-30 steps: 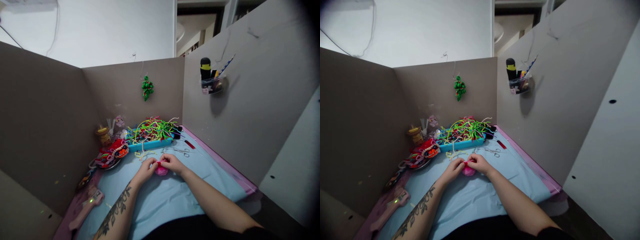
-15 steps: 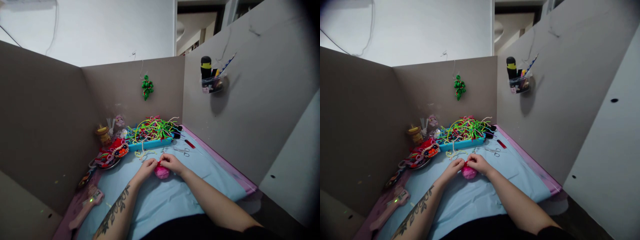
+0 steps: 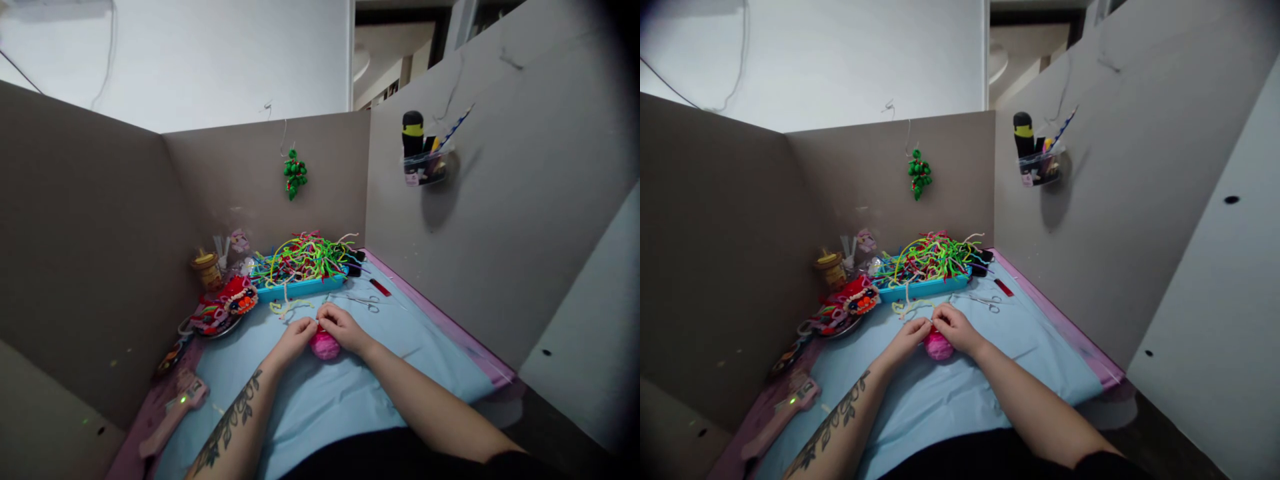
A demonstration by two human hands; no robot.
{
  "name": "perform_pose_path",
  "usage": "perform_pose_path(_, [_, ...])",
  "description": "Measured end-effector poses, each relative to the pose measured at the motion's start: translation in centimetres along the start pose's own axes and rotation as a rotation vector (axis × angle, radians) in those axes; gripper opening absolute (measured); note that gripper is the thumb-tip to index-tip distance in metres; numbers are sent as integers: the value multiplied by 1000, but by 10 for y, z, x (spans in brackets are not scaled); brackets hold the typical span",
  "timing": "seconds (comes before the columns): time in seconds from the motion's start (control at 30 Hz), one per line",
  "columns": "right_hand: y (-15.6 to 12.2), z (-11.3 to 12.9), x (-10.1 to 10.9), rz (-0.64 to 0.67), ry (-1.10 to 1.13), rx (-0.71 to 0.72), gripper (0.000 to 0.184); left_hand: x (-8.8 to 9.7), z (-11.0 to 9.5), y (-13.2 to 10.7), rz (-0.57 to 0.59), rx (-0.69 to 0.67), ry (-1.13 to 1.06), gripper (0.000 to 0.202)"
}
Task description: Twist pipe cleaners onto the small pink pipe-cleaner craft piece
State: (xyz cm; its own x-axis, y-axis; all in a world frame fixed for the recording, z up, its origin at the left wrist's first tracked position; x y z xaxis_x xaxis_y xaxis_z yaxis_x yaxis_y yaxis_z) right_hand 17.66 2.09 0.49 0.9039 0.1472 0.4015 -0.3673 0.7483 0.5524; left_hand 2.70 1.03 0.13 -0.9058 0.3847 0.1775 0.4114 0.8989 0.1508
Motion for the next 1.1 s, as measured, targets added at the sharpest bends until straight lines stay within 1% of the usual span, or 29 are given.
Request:
perform_pose_path(0.17, [0,1,0,-11,25,17,22,-2,3,0,3,9,-49,41])
perform_pose_path(0.27, [-1,0,2,-23,37,30,24,-3,3,0,4,28,-39,42])
perform_pose_path(0.37, [-1,0,5,-49,38,35,25,-3,3,0,-17,29,-12,42])
perform_pose_path(0.63, [-1,-3,13,-73,61,37,26,1,-7,-3,-66,-21,-1,38])
perform_pose_path(0.7, [-1,-5,12,-83,65,12,28,2,-7,-3,-69,-23,-13,37])
perform_pose_path(0.77, [-1,-8,9,-58,95,-22,27,3,-4,-2,-75,-34,-11,37])
perform_pose_path(0.83, [-2,-11,4,20,159,-62,24,6,-1,-1,-87,-45,-3,36])
perform_pose_path(0.9, [-4,-12,-1,105,236,-106,26,8,0,-1,-92,-47,2,35])
perform_pose_path(0.97, [-4,-13,-3,149,321,-155,27,9,-2,-1,-74,-50,14,34])
perform_pose_path(1.1, [-3,-16,-5,146,476,-276,25,9,-8,-3,-17,-71,75,31])
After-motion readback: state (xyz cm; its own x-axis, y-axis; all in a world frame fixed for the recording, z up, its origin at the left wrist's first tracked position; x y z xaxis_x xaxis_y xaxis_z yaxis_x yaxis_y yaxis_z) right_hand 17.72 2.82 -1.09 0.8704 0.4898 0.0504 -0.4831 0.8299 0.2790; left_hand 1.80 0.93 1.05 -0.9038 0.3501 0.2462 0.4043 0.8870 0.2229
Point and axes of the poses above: each hand's wrist, its own y-axis towards the middle knuckle, its own x-axis out of the back of the hand, z = x × y, the point moved 2 cm from there along y, towards the middle knuckle, and after that the axes turned 10 degrees about -y, right-handed, at the moved point
